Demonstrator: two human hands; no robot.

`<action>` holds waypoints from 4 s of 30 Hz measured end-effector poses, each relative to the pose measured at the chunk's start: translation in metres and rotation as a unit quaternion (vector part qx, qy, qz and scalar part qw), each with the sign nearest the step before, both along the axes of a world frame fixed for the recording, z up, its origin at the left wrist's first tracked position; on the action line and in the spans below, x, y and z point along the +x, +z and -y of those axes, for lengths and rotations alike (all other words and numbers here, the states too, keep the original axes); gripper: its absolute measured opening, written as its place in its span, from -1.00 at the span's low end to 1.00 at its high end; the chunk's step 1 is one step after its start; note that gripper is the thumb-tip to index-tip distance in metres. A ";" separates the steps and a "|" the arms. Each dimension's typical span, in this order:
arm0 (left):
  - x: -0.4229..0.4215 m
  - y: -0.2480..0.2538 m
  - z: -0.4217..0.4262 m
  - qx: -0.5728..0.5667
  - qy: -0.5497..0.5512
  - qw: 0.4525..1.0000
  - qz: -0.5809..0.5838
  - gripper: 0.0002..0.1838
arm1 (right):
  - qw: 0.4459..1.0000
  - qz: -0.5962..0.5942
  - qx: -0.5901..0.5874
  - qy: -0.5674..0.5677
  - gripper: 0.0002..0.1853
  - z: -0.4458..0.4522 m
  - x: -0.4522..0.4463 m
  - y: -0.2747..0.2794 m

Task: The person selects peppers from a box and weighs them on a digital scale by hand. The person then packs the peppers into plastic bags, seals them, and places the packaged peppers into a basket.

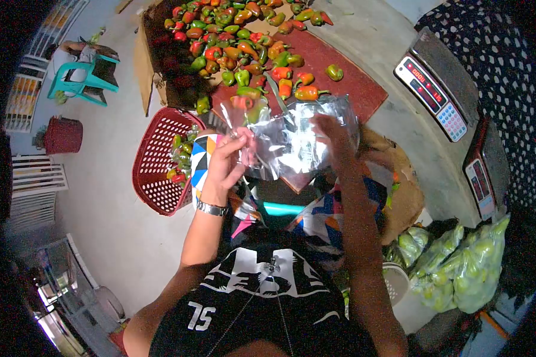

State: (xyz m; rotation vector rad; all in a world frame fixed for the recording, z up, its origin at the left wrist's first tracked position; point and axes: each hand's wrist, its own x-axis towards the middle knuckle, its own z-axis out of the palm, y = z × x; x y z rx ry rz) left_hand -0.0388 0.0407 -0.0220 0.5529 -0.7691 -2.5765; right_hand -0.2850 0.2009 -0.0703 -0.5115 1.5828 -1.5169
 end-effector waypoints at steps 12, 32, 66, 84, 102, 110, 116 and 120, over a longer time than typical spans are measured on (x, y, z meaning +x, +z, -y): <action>-0.015 0.007 -0.033 0.165 -0.083 0.950 -0.251 -0.62 | 0.589 0.735 -0.250 0.224 -0.40 0.030 0.067 0.006; 0.068 0.025 0.019 -0.357 -0.082 0.855 0.367 -0.78 | 0.960 0.088 -0.206 -0.167 -0.25 -0.012 -0.018 0.039; 0.038 0.042 0.002 -0.305 0.033 0.944 0.120 -0.26 | 0.997 -0.063 -0.047 -0.024 -0.80 -0.016 0.078 0.091; -0.032 0.093 -0.003 -0.573 -0.168 0.790 0.137 -0.87 | 0.959 -0.267 0.002 0.097 -0.83 -0.031 0.051 0.144; -0.006 0.052 -0.030 -0.476 -0.076 0.850 0.211 -0.77 | 0.989 -0.133 0.044 -0.050 -0.68 -0.022 0.121 0.113; 0.024 0.037 -0.040 -0.258 -0.107 0.952 0.129 -0.88 | 0.997 0.039 -0.023 0.055 -0.79 -0.020 0.120 0.082; 0.040 0.013 -0.035 -0.232 0.055 0.955 0.176 -0.84 | 0.996 -0.090 0.026 -0.003 -0.81 -0.025 0.125 0.070; 0.045 0.022 -0.039 -0.381 0.036 0.899 0.212 -0.79 | 0.984 -0.175 0.016 -0.038 -0.78 -0.020 0.134 0.068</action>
